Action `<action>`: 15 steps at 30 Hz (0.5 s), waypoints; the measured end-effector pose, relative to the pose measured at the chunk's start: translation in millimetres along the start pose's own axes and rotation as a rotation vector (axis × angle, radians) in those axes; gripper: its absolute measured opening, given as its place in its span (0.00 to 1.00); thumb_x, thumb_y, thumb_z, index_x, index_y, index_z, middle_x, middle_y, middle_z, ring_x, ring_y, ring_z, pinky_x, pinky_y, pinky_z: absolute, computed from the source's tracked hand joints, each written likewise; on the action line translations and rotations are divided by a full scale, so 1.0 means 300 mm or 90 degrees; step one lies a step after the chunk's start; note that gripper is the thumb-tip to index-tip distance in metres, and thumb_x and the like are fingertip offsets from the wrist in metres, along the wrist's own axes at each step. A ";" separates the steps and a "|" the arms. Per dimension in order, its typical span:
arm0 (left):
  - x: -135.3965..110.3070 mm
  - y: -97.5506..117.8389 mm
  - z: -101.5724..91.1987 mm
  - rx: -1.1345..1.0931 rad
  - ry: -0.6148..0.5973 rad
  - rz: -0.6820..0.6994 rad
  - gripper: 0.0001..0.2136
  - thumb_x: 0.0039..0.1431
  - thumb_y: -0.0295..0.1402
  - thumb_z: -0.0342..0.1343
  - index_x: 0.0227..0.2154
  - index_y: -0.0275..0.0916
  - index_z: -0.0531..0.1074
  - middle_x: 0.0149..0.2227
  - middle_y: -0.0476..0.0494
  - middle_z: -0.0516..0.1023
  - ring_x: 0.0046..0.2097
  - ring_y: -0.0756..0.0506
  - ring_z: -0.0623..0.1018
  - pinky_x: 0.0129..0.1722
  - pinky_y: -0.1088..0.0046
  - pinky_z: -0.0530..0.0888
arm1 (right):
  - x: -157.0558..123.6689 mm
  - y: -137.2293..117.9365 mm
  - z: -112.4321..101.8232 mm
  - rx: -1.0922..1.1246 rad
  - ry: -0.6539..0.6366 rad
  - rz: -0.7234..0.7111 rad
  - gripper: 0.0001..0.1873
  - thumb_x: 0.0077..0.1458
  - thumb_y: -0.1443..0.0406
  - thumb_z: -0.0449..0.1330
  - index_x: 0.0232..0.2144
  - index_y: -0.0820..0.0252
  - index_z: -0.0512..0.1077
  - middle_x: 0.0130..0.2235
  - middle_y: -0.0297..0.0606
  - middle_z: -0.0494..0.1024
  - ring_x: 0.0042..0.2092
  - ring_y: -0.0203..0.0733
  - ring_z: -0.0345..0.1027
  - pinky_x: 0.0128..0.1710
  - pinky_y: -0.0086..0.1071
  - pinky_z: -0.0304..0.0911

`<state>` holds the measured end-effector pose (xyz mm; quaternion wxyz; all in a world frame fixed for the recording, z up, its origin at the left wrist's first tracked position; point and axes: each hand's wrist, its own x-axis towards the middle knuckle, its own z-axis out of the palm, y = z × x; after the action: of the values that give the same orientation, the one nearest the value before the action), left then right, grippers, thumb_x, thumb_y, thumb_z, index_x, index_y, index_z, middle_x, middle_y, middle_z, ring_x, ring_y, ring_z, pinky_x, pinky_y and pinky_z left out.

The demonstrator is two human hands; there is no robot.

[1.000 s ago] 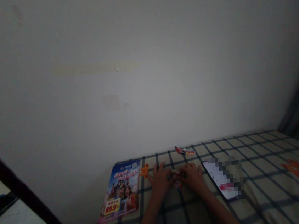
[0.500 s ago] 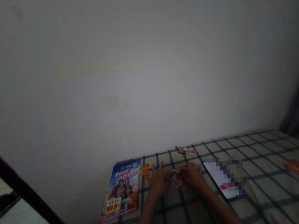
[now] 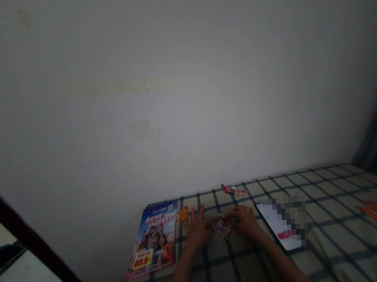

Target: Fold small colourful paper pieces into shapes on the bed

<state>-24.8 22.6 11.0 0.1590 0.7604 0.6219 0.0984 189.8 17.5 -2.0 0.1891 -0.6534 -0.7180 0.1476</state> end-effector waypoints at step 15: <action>-0.033 0.034 0.035 0.006 0.110 -0.015 0.16 0.58 0.56 0.53 0.49 0.72 0.74 0.70 0.59 0.55 0.71 0.28 0.45 0.60 0.29 0.29 | -0.009 0.016 0.026 0.026 0.062 -0.002 0.10 0.57 0.52 0.60 0.38 0.37 0.80 0.46 0.33 0.75 0.54 0.48 0.63 0.60 0.41 0.48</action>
<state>-13.8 10.0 5.5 0.1026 0.7424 0.6427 0.1589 190.7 15.5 -11.2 0.2373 -0.6547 -0.7059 0.1296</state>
